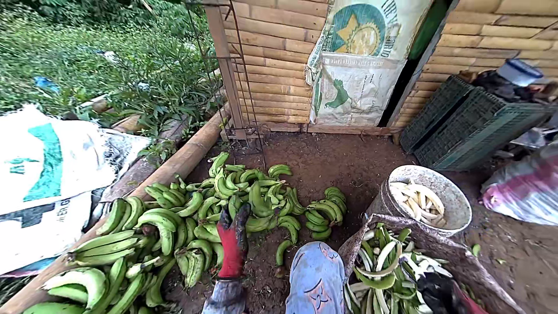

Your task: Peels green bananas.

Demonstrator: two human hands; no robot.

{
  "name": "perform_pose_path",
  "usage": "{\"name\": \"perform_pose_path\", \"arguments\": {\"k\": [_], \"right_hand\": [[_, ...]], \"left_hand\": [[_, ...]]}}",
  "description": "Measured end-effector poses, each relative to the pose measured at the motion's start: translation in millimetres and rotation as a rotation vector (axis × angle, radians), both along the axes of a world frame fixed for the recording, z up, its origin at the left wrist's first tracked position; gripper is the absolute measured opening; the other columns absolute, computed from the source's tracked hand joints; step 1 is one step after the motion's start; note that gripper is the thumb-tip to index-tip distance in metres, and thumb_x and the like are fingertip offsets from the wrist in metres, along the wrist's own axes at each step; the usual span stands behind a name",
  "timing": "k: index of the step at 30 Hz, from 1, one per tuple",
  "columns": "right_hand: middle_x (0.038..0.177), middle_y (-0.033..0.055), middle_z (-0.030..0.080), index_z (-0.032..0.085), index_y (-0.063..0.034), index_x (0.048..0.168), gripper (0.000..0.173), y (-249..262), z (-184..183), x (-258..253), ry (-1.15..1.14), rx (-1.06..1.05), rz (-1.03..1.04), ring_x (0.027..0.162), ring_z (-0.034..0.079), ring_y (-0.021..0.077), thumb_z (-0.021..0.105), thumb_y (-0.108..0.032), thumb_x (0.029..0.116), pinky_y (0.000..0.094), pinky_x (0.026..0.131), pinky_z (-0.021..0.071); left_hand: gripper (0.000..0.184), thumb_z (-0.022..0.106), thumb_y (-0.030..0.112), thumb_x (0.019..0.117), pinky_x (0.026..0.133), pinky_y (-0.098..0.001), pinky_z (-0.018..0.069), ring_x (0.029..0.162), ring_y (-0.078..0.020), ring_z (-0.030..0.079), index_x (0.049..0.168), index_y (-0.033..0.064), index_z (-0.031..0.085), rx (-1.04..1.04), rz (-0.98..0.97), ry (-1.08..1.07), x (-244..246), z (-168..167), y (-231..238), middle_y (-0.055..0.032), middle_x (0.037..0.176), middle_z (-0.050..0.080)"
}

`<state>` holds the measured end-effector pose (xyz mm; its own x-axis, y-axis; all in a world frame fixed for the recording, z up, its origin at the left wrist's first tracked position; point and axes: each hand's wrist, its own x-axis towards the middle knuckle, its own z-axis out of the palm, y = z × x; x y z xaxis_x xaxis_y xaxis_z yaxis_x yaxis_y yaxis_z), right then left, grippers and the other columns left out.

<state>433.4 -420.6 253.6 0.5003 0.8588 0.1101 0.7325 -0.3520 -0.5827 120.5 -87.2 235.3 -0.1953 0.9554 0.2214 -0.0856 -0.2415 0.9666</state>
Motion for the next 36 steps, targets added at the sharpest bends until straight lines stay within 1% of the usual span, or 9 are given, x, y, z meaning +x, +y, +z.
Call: {"name": "perform_pose_path", "arguments": {"k": [5,10,15,19,21,24,26,31,36], "right_hand": [[0.095,0.0056,0.070,0.054,0.0000,0.138,0.045,41,15,-43,0.249,0.440,0.237,0.077,0.066,0.0078,0.061,-0.026,0.1014,0.0282,0.070,0.0585],[0.079,-0.0020,0.062,0.026,0.0000,0.159,0.075,41,20,-30,0.479,0.595,0.362,0.063,0.056,0.0027,0.054,-0.043,0.1040,0.0237,0.058,0.0531],[0.078,-0.0089,0.058,0.033,-0.0021,0.150,0.065,2,8,0,0.819,0.498,0.270,0.061,0.054,-0.0005,0.056,-0.040,0.1030,0.0181,0.055,0.0474],[0.067,-0.0085,0.055,0.054,-0.0142,0.107,0.020,-10,-12,3,1.071,0.513,0.092,0.052,0.049,0.0003,0.054,-0.034,0.1029,0.0156,0.045,0.0391],[0.066,-0.0065,0.054,0.055,-0.0117,0.104,0.017,-7,-24,2,1.078,0.505,-0.081,0.051,0.049,0.0020,0.050,-0.027,0.1050,0.0171,0.046,0.0411],[0.081,0.0059,0.063,0.049,-0.0077,0.147,0.046,6,-62,11,0.833,0.317,-0.299,0.060,0.058,0.0125,0.055,-0.027,0.1058,0.0312,0.060,0.0519],[0.101,0.0162,0.068,0.039,-0.0103,0.157,0.060,10,-90,25,0.660,0.050,-0.331,0.077,0.066,0.0245,0.056,-0.034,0.1051,0.0443,0.076,0.0550],[0.126,0.0210,0.067,0.066,-0.0046,0.122,0.041,-8,-38,31,0.285,-0.642,-0.264,0.123,0.062,0.0384,0.056,-0.039,0.1012,0.0619,0.099,0.0485],[0.112,0.0258,0.068,0.069,-0.0029,0.116,0.041,-29,-43,-5,0.355,-0.745,0.309,0.109,0.064,0.0455,0.062,-0.040,0.0996,0.0714,0.089,0.0465]], "left_hand": [[0.028,0.047,0.017,0.1036,0.078,-0.0203,0.0563,0.082,-0.0004,0.064,0.123,-0.0015,0.055,0.183,-0.294,-0.112,102,105,-69,0.0043,0.093,0.065],[0.024,0.046,0.019,0.1061,0.062,-0.0239,0.0563,0.065,-0.0084,0.062,0.106,0.0014,0.063,0.057,-0.641,-0.244,199,108,-130,-0.0011,0.079,0.063],[0.030,0.046,0.022,0.1080,0.066,-0.0241,0.0552,0.070,-0.0086,0.061,0.112,-0.0020,0.063,-0.102,-0.801,-0.218,258,64,-160,-0.0035,0.086,0.064],[0.029,0.049,0.018,0.1057,0.076,-0.0211,0.0558,0.081,-0.0050,0.064,0.120,-0.0054,0.059,-0.044,-0.814,-0.125,269,35,-181,-0.0053,0.095,0.066],[0.040,0.058,0.013,0.0995,0.095,-0.0202,0.0507,0.103,-0.0054,0.064,0.129,-0.0142,0.054,0.168,-0.789,0.051,266,22,-192,-0.0152,0.114,0.067],[0.053,0.072,0.032,0.0882,0.091,-0.0457,0.0563,0.097,-0.0277,0.072,0.116,-0.0120,0.065,0.646,-0.673,0.512,258,13,-194,-0.0213,0.103,0.073],[0.056,0.071,0.036,0.0900,0.092,-0.0512,0.0557,0.099,-0.0338,0.072,0.121,-0.0099,0.064,0.623,-0.699,0.668,256,17,-193,-0.0225,0.105,0.073],[0.054,0.039,0.029,0.1114,0.123,-0.0440,0.0280,0.145,-0.0329,0.042,0.151,-0.0066,0.039,-0.020,-0.990,1.012,268,-7,-155,-0.0265,0.152,0.046],[0.037,0.055,0.031,0.1060,0.095,-0.0325,0.0524,0.105,-0.0148,0.065,0.124,0.0007,0.066,-0.151,-0.997,0.472,270,-25,-146,-0.0123,0.116,0.069]]}}
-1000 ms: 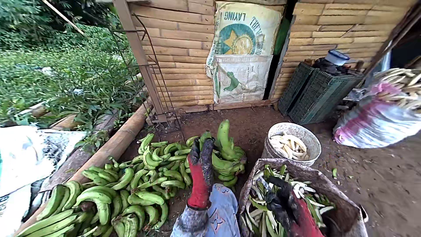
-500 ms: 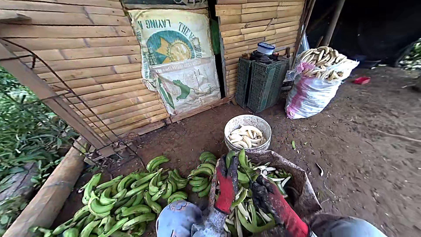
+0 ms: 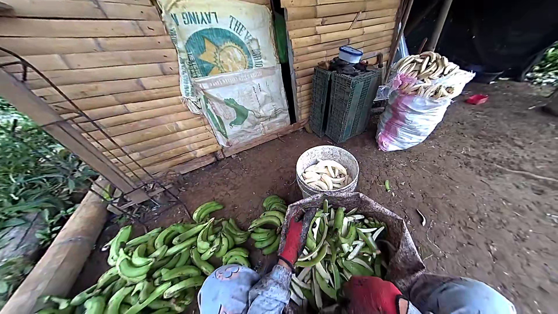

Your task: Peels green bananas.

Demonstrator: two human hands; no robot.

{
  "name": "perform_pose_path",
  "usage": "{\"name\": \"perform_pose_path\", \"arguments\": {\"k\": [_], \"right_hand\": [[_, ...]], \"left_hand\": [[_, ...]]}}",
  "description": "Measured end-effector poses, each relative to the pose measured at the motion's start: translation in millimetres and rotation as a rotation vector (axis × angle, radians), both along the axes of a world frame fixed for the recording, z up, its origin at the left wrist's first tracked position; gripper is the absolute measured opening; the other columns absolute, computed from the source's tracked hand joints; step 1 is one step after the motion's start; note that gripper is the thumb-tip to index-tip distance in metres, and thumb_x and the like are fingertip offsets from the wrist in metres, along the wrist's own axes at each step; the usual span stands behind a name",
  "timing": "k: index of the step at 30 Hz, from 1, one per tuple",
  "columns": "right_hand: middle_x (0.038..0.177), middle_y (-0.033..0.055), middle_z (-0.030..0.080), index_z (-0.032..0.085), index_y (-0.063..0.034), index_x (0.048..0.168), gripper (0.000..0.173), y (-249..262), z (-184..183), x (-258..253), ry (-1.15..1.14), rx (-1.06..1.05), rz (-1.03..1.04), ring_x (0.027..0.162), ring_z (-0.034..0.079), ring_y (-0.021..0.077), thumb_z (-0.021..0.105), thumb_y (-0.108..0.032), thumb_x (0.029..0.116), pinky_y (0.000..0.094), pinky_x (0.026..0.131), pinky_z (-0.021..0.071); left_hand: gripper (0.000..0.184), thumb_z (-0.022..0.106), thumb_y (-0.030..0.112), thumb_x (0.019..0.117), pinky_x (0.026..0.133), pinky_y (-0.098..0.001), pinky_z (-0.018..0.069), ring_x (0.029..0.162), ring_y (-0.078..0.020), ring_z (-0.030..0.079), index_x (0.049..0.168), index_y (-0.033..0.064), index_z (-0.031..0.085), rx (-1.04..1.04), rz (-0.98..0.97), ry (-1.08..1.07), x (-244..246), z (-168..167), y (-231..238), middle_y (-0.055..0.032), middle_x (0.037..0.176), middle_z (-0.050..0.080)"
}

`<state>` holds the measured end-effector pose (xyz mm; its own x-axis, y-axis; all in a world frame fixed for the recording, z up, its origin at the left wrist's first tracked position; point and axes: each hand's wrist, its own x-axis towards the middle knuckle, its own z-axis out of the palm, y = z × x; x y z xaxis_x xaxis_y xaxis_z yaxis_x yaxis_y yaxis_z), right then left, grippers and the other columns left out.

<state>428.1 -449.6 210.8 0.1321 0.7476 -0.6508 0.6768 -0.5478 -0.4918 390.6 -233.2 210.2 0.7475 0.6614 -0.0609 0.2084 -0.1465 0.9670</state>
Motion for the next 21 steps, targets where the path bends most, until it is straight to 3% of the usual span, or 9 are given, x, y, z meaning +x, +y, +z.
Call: {"name": "perform_pose_path", "arguments": {"k": [2,3,7,9,11,12,16,20,21], "right_hand": [[0.109,0.0249,0.069,0.070,-0.0035,0.111,0.042,6,-12,-5,0.035,0.002,0.059,0.106,0.065,0.0446,0.064,-0.043,0.0975,0.0719,0.086,0.0467],[0.104,0.0223,0.070,0.070,-0.0047,0.109,0.040,9,-14,5,0.011,0.080,-0.007,0.102,0.067,0.0416,0.064,-0.042,0.0971,0.0688,0.085,0.0487],[0.093,0.0061,0.070,0.066,-0.0120,0.116,0.030,11,18,41,-0.055,0.593,-0.400,0.086,0.067,0.0199,0.061,-0.036,0.0995,0.0446,0.081,0.0540],[0.102,0.0025,0.073,0.067,-0.0121,0.123,0.030,14,14,36,-0.005,0.805,-0.405,0.092,0.070,0.0123,0.064,-0.030,0.0989,0.0364,0.087,0.0566],[0.114,0.0052,0.072,0.066,-0.0128,0.128,0.032,22,1,26,-0.032,0.820,-0.370,0.103,0.070,0.0163,0.063,-0.027,0.0987,0.0407,0.095,0.0554],[0.118,0.0082,0.071,0.064,-0.0132,0.130,0.035,27,-5,24,-0.089,0.798,-0.369,0.107,0.069,0.0208,0.062,-0.025,0.0978,0.0448,0.096,0.0545],[0.121,0.0180,0.067,0.064,-0.0129,0.135,0.042,38,-16,29,-0.305,0.797,-0.362,0.107,0.068,0.0346,0.064,-0.021,0.0937,0.0533,0.090,0.0545],[0.125,0.0234,0.066,0.060,-0.0020,0.139,0.047,50,-26,51,-0.391,0.823,-0.646,0.112,0.067,0.0387,0.061,-0.014,0.0935,0.0548,0.097,0.0523],[0.127,0.0232,0.066,0.056,-0.0008,0.142,0.047,51,-23,62,-0.393,0.766,-0.741,0.115,0.066,0.0376,0.058,-0.014,0.0963,0.0544,0.100,0.0509]], "left_hand": [[0.040,0.044,0.032,0.1098,0.092,-0.0321,0.0542,0.101,-0.0129,0.067,0.125,0.0039,0.067,-0.079,-0.030,-0.130,-1,-2,10,-0.0087,0.117,0.070],[0.042,0.037,0.031,0.1117,0.086,-0.0319,0.0556,0.096,-0.0138,0.067,0.125,0.0033,0.066,-0.138,-0.042,-0.181,-2,-1,13,-0.0089,0.114,0.070],[0.035,0.034,0.016,0.1098,0.063,-0.0285,0.0556,0.070,-0.0138,0.064,0.122,-0.0023,0.061,-0.431,-0.018,-0.346,-7,5,1,-0.0101,0.093,0.069],[0.035,0.034,0.017,0.1106,0.066,-0.0278,0.0558,0.072,-0.0132,0.064,0.123,-0.0014,0.062,-0.465,-0.033,-0.365,-5,8,-3,-0.0093,0.095,0.069],[0.037,0.033,0.017,0.1108,0.066,-0.0283,0.0562,0.073,-0.0146,0.065,0.124,-0.0016,0.062,-0.414,-0.060,-0.355,-5,6,-5,-0.0107,0.096,0.069],[0.037,0.034,0.017,0.1108,0.071,-0.0293,0.0569,0.078,-0.0150,0.066,0.124,-0.0011,0.063,-0.370,-0.082,-0.341,-7,5,-6,-0.0111,0.100,0.070],[0.040,0.032,0.014,0.1102,0.103,-0.0309,0.0503,0.115,-0.0141,0.064,0.130,-0.0001,0.064,-0.135,-0.196,-0.319,-18,5,-12,-0.0116,0.125,0.068],[0.038,0.038,0.018,0.1112,0.096,-0.0317,0.0512,0.107,-0.0150,0.063,0.135,-0.0054,0.055,-0.247,0.041,-0.248,-20,6,-35,-0.0170,0.123,0.064],[0.036,0.041,0.020,0.1106,0.087,-0.0300,0.0542,0.096,-0.0131,0.065,0.131,-0.0041,0.058,-0.256,0.068,-0.250,-20,2,-37,-0.0144,0.115,0.067]]}}
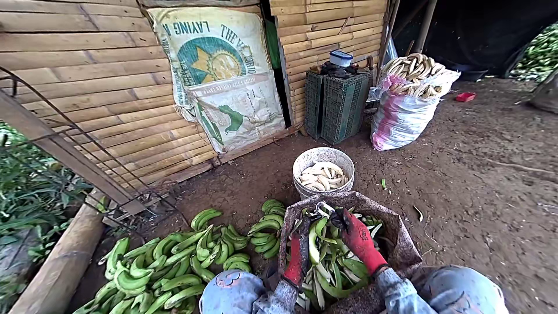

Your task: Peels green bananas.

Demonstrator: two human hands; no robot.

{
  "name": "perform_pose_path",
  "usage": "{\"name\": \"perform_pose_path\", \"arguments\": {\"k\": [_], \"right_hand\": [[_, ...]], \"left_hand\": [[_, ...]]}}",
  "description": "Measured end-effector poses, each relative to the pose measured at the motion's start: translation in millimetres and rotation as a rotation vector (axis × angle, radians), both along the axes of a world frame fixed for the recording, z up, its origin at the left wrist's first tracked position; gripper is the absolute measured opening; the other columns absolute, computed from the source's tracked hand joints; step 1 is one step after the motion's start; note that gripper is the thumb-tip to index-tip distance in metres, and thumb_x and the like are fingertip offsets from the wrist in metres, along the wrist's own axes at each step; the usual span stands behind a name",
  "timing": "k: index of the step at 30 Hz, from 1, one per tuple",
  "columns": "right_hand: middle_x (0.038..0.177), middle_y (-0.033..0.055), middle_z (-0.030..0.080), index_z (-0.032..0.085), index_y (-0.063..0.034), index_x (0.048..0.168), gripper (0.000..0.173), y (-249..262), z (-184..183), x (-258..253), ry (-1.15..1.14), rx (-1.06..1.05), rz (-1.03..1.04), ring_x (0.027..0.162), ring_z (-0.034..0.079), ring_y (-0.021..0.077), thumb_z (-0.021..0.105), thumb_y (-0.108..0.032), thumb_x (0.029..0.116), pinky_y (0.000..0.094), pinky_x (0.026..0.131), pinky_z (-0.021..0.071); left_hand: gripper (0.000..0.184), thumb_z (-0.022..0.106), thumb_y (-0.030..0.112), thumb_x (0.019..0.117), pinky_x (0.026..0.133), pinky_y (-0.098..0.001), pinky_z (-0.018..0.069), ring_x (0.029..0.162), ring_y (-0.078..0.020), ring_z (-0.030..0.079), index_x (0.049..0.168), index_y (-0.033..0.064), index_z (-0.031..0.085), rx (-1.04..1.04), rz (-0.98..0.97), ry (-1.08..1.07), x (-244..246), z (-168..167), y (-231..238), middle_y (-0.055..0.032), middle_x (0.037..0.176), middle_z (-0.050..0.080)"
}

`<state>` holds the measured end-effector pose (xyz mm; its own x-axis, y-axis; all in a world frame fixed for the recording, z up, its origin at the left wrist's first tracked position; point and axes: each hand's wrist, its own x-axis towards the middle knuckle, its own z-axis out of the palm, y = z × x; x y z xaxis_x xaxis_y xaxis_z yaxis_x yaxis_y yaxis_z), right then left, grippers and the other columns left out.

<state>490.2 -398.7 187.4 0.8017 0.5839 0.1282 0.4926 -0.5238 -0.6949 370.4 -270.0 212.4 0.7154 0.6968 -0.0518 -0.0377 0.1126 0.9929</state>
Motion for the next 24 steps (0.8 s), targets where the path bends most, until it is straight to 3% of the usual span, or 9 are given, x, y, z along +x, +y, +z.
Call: {"name": "perform_pose_path", "arguments": {"k": [3,5,7,9,14,16,18,21,24], "right_hand": [[0.125,0.0217,0.067,0.053,0.0002,0.142,0.046,-8,7,23,0.054,0.060,-0.121,0.116,0.067,0.0343,0.057,-0.016,0.0998,0.0526,0.103,0.0496],[0.108,0.0123,0.072,0.063,-0.0044,0.130,0.036,-12,13,8,0.073,0.208,0.070,0.097,0.070,0.0225,0.058,-0.025,0.1004,0.0428,0.089,0.0560],[0.102,0.0047,0.073,0.068,-0.0069,0.123,0.030,-15,16,-9,0.223,0.280,0.406,0.085,0.068,0.0105,0.060,-0.026,0.1015,0.0317,0.079,0.0573],[0.108,0.0049,0.073,0.069,-0.0084,0.123,0.028,-14,8,-21,0.259,0.204,0.543,0.095,0.068,0.0110,0.062,-0.024,0.1009,0.0329,0.089,0.0556],[0.125,0.0269,0.066,0.061,0.0028,0.134,0.045,-8,12,-4,-0.100,0.025,0.065,0.115,0.065,0.0420,0.064,-0.013,0.0921,0.0568,0.099,0.0502],[0.127,0.0247,0.065,0.058,0.0032,0.138,0.047,-7,18,5,-0.074,0.069,-0.048,0.116,0.066,0.0388,0.062,-0.013,0.0941,0.0540,0.101,0.0504],[0.119,0.0171,0.071,0.062,-0.0005,0.134,0.041,-13,17,7,-0.030,0.232,-0.019,0.107,0.070,0.0280,0.060,-0.017,0.0966,0.0461,0.097,0.0540],[0.105,0.0041,0.073,0.069,-0.0088,0.124,0.030,-19,16,-15,0.176,0.306,0.351,0.092,0.069,0.0105,0.059,-0.027,0.1022,0.0328,0.087,0.0565],[0.116,0.0102,0.071,0.069,-0.0135,0.127,0.031,-15,13,-27,0.075,0.075,0.419,0.107,0.068,0.0223,0.061,-0.025,0.0994,0.0437,0.097,0.0529]], "left_hand": [[0.029,0.044,0.019,0.1093,0.057,-0.0246,0.0525,0.062,-0.0092,0.059,0.118,-0.0002,0.064,-0.123,-0.061,-0.056,0,-2,5,-0.0055,0.082,0.065],[0.031,0.039,0.023,0.1107,0.051,-0.0269,0.0515,0.056,-0.0114,0.056,0.114,0.0015,0.062,-0.223,-0.094,-0.107,-1,-1,18,-0.0047,0.075,0.061],[0.031,0.036,0.020,0.1109,0.061,-0.0266,0.0573,0.067,-0.0111,0.064,0.118,0.0021,0.060,-0.310,-0.127,-0.211,1,0,25,-0.0055,0.084,0.067],[0.031,0.036,0.017,0.1105,0.061,-0.0252,0.0576,0.068,-0.0109,0.066,0.114,0.0011,0.062,-0.383,-0.121,-0.246,5,3,21,-0.0062,0.084,0.069],[0.038,0.034,0.020,0.1111,0.088,-0.0282,0.0559,0.100,-0.0111,0.065,0.139,-0.0003,0.050,-0.244,-0.254,-0.173,-8,-9,10,-0.0103,0.118,0.065],[0.035,0.039,0.025,0.1107,0.065,-0.0270,0.0572,0.075,-0.0108,0.065,0.131,0.0029,0.056,-0.242,-0.232,-0.091,-5,-4,9,-0.0079,0.100,0.068],[0.032,0.043,0.026,0.1101,0.054,-0.0292,0.0539,0.062,-0.0143,0.060,0.123,0.0019,0.059,-0.264,-0.153,-0.039,0,-2,11,-0.0082,0.086,0.064],[0.038,0.033,0.027,0.1122,0.063,-0.0269,0.0570,0.070,-0.0125,0.064,0.124,0.0018,0.059,-0.308,-0.133,-0.160,6,-3,22,-0.0068,0.089,0.067],[0.040,0.028,0.025,0.1127,0.064,-0.0253,0.0582,0.071,-0.0114,0.066,0.131,0.0015,0.055,-0.343,-0.237,-0.198,4,-5,28,-0.0067,0.092,0.067]]}}
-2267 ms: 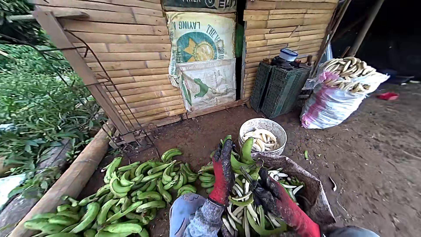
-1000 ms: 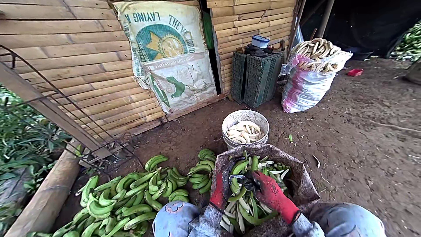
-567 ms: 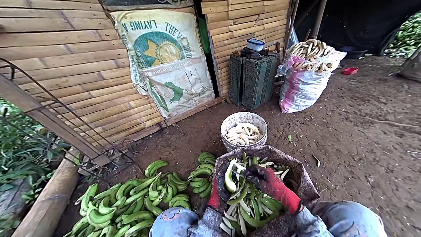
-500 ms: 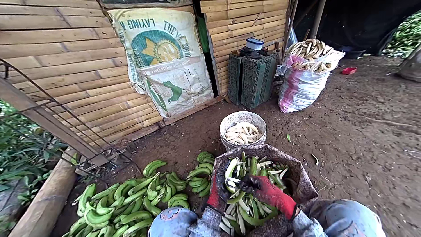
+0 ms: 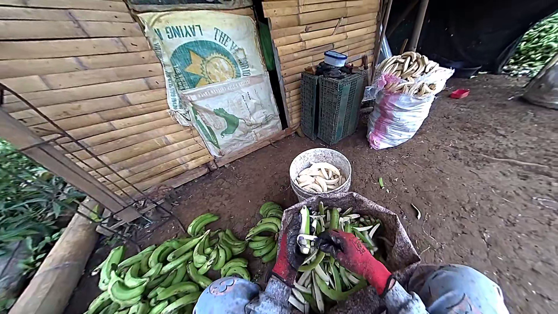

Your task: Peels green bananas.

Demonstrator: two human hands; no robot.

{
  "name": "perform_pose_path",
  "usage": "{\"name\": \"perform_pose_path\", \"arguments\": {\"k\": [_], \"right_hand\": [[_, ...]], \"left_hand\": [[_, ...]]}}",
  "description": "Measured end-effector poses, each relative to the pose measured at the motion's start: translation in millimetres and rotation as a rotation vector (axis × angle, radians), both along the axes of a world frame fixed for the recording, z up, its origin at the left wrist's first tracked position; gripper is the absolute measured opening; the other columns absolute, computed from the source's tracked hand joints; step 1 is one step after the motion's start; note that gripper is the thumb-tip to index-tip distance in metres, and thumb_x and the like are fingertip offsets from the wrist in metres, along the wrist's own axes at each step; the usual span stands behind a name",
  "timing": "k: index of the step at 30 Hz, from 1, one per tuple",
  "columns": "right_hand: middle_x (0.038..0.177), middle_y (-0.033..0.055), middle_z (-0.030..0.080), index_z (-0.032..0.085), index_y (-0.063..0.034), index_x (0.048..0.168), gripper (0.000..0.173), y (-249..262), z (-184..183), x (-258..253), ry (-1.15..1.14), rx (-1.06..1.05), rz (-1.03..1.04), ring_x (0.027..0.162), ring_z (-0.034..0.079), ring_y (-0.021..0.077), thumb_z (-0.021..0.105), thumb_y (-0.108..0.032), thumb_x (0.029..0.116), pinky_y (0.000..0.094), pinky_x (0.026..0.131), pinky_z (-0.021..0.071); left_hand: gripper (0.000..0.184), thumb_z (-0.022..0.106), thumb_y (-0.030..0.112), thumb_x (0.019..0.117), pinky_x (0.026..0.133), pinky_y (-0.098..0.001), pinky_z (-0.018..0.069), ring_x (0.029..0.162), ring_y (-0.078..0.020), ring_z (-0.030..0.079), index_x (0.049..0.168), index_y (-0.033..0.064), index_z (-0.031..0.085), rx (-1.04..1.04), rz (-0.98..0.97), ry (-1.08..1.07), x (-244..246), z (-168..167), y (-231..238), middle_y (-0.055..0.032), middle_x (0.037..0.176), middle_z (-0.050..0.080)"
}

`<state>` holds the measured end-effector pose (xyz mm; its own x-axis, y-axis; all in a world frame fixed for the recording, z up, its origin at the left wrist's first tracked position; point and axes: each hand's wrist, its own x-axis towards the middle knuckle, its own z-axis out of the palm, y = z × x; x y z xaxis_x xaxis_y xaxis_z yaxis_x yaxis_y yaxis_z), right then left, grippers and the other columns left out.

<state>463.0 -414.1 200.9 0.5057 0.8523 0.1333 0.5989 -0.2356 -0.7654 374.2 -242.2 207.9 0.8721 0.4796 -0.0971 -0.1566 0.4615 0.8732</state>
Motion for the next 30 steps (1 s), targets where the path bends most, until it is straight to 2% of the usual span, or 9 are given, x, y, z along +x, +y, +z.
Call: {"name": "perform_pose_path", "arguments": {"k": [3,6,8,12,15,19,21,24,30], "right_hand": [[0.124,0.0281,0.065,0.066,-0.0017,0.131,0.042,-1,12,17,-0.232,-0.092,-0.311,0.115,0.064,0.0457,0.066,-0.014,0.0903,0.0602,0.097,0.0490],[0.129,0.0248,0.065,0.061,-0.0023,0.138,0.045,-8,25,43,-0.187,-0.061,-0.510,0.118,0.065,0.0409,0.061,-0.013,0.0940,0.0565,0.100,0.0500],[0.124,0.0196,0.068,0.062,-0.0043,0.137,0.044,-12,26,38,-0.132,-0.010,-0.474,0.113,0.067,0.0346,0.060,-0.016,0.0952,0.0528,0.099,0.0517],[0.113,0.0075,0.073,0.070,-0.0138,0.126,0.034,-9,12,-12,-0.031,0.010,-0.173,0.105,0.070,0.0213,0.065,-0.029,0.0957,0.0440,0.095,0.0551],[0.118,0.0159,0.069,0.068,-0.0141,0.131,0.038,-1,5,-22,-0.110,-0.107,-0.146,0.108,0.068,0.0324,0.065,-0.026,0.0951,0.0509,0.094,0.0535],[0.124,0.0251,0.066,0.066,-0.0065,0.134,0.041,5,11,13,-0.231,-0.144,-0.290,0.116,0.064,0.0430,0.064,-0.016,0.0935,0.0583,0.098,0.0488],[0.126,0.0246,0.065,0.064,-0.0052,0.135,0.039,3,12,31,-0.174,-0.231,-0.342,0.116,0.064,0.0415,0.059,-0.015,0.0974,0.0576,0.098,0.0486],[0.124,0.0222,0.065,0.063,-0.0038,0.134,0.038,1,14,36,-0.076,-0.210,-0.380,0.116,0.064,0.0375,0.058,-0.015,0.0980,0.0542,0.100,0.0491],[0.111,0.0180,0.072,0.073,-0.0082,0.123,0.038,7,0,-28,-0.196,0.142,-0.282,0.102,0.070,0.0355,0.071,-0.023,0.0877,0.0536,0.088,0.0560]], "left_hand": [[0.039,0.030,0.029,0.1125,0.058,-0.0257,0.0561,0.066,-0.0117,0.064,0.124,0.0020,0.056,0.185,-0.189,0.207,-13,2,-6,-0.0059,0.087,0.066],[0.044,0.034,0.030,0.1119,0.083,-0.0370,0.0590,0.093,-0.0186,0.068,0.136,0.0000,0.055,0.333,-0.256,0.290,-20,-8,-6,-0.0127,0.110,0.069],[0.046,0.030,0.031,0.1123,0.089,-0.0381,0.0585,0.100,-0.0197,0.068,0.140,0.0012,0.052,0.316,-0.202,0.218,-18,-14,-2,-0.0137,0.116,0.068],[0.039,0.034,0.025,0.1122,0.084,-0.0360,0.0593,0.092,-0.0182,0.068,0.139,-0.0002,0.048,0.126,0.155,0.030,4,-7,-1,-0.0133,0.109,0.066],[0.038,0.031,0.024,0.1128,0.082,-0.0356,0.0604,0.091,-0.0177,0.069,0.140,0.0015,0.046,0.058,0.192,-0.058,6,-8,0,-0.0117,0.110,0.066],[0.038,0.038,0.023,0.1112,0.092,-0.0328,0.0554,0.103,-0.0172,0.066,0.135,-0.0026,0.055,0.511,0.057,0.240,-7,-4,-8,-0.0162,0.118,0.066],[0.044,0.040,0.023,0.1107,0.110,-0.0357,0.0445,0.124,-0.0192,0.058,0.143,-0.0044,0.050,0.642,-0.157,0.359,-17,3,-12,-0.0203,0.137,0.059],[0.044,0.033,0.028,0.1124,0.094,-0.0375,0.0557,0.107,-0.0195,0.066,0.143,-0.0003,0.050,0.444,-0.143,0.324,-15,-12,-13,-0.0168,0.125,0.064],[0.031,0.033,0.020,0.1119,0.082,-0.0346,0.0595,0.092,-0.0183,0.069,0.135,0.0011,0.041,-0.158,0.429,-0.089,9,-1,-3,-0.0128,0.107,0.064]]}}
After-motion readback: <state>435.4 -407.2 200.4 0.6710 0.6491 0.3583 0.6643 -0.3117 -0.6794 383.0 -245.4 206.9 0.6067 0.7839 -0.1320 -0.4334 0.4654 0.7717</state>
